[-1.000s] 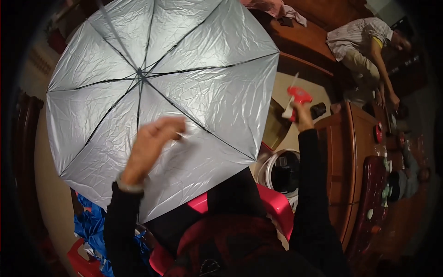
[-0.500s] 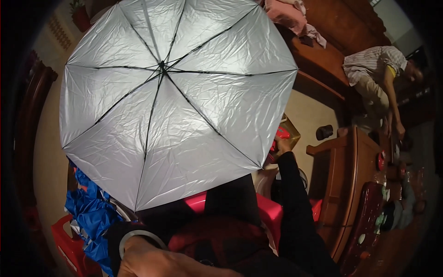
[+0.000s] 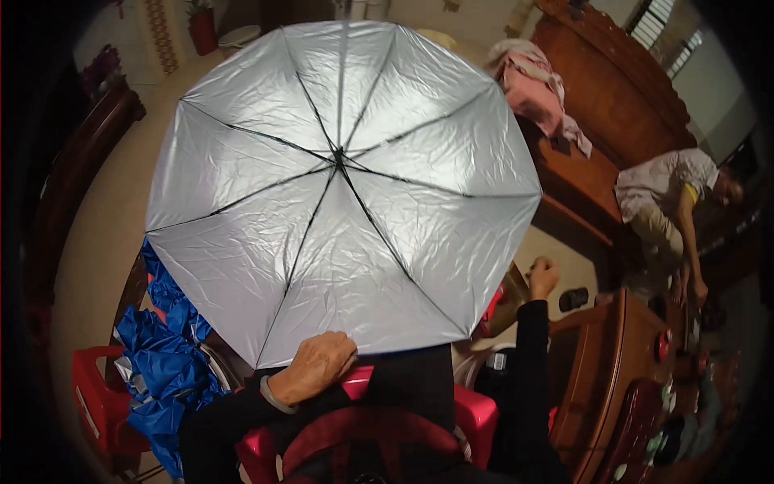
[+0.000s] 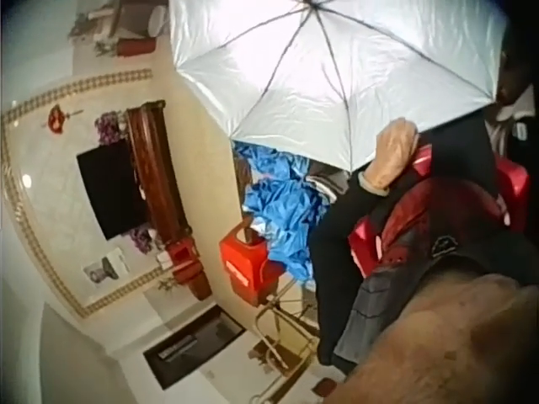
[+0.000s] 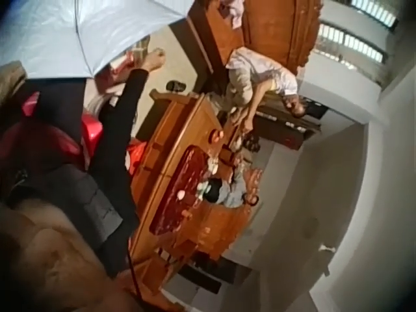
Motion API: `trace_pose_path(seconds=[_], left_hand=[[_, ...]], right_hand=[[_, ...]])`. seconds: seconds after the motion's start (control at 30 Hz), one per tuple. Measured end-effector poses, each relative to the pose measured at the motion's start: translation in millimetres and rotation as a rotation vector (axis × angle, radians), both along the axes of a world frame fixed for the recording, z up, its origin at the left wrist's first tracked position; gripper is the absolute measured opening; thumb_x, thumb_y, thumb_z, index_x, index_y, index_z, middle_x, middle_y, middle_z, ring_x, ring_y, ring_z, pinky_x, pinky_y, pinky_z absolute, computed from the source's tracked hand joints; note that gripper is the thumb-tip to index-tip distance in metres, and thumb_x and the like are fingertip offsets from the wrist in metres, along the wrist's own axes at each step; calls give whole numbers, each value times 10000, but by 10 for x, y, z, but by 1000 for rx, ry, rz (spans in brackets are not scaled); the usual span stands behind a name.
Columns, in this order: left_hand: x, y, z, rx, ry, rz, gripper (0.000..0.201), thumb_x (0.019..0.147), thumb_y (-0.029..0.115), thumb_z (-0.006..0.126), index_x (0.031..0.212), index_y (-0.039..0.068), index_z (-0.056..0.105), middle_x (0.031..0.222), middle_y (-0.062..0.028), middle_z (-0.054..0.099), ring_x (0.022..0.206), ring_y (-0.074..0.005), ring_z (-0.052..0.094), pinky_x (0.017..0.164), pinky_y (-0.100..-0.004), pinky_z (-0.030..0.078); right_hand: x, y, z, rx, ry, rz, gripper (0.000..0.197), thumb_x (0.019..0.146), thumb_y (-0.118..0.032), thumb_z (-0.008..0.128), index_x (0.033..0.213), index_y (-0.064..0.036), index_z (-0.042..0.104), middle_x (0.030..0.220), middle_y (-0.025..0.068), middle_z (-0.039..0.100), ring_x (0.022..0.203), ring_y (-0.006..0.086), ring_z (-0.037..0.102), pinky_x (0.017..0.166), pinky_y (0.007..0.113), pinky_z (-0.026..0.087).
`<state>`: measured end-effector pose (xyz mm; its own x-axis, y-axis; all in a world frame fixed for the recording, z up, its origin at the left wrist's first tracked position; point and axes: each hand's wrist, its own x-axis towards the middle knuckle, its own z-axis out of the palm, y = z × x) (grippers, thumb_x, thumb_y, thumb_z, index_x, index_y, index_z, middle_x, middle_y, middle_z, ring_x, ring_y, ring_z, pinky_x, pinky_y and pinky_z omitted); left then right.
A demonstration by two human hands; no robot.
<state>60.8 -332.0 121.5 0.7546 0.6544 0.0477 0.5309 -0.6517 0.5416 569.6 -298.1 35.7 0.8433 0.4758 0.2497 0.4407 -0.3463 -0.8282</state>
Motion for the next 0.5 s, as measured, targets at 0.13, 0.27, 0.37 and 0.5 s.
trace_pose_path(seconds=[0.13,0.27,0.37,0.5], left_hand=[[-273,154,536,-155,-189,-108,138,757,114,618,829,21,544,762,-104,561,710,-278,568,603,-326,451],[-536,-58,769,-458,-221,-92,104,783,113,609,813,28,558,751,-82,563,684,-201,568,595,-293,440],[-607,-165,700,-503,-245,-120,98,798,116,605,825,30,564,742,-69,568,674,-160,565,597,-279,437],[-703,-317,731,-605,-251,-67,88,812,111,598,857,36,590,739,-46,584,691,-115,562,611,-259,442]], right_hand=[[-1164,842,2287,374,-85,405,213,817,-83,505,1004,5,557,765,33,556,622,85,506,547,224,436],[-2568,1729,2934,21,205,1123,493,815,-207,570,1220,16,396,1000,119,536,748,144,566,569,258,490],[-3115,2336,2819,-113,-146,1226,646,784,-235,607,1282,27,290,1175,206,455,760,200,581,566,296,501],[-3668,2550,3099,-318,202,1386,374,815,-145,557,1116,56,464,960,165,575,672,192,589,537,295,501]])
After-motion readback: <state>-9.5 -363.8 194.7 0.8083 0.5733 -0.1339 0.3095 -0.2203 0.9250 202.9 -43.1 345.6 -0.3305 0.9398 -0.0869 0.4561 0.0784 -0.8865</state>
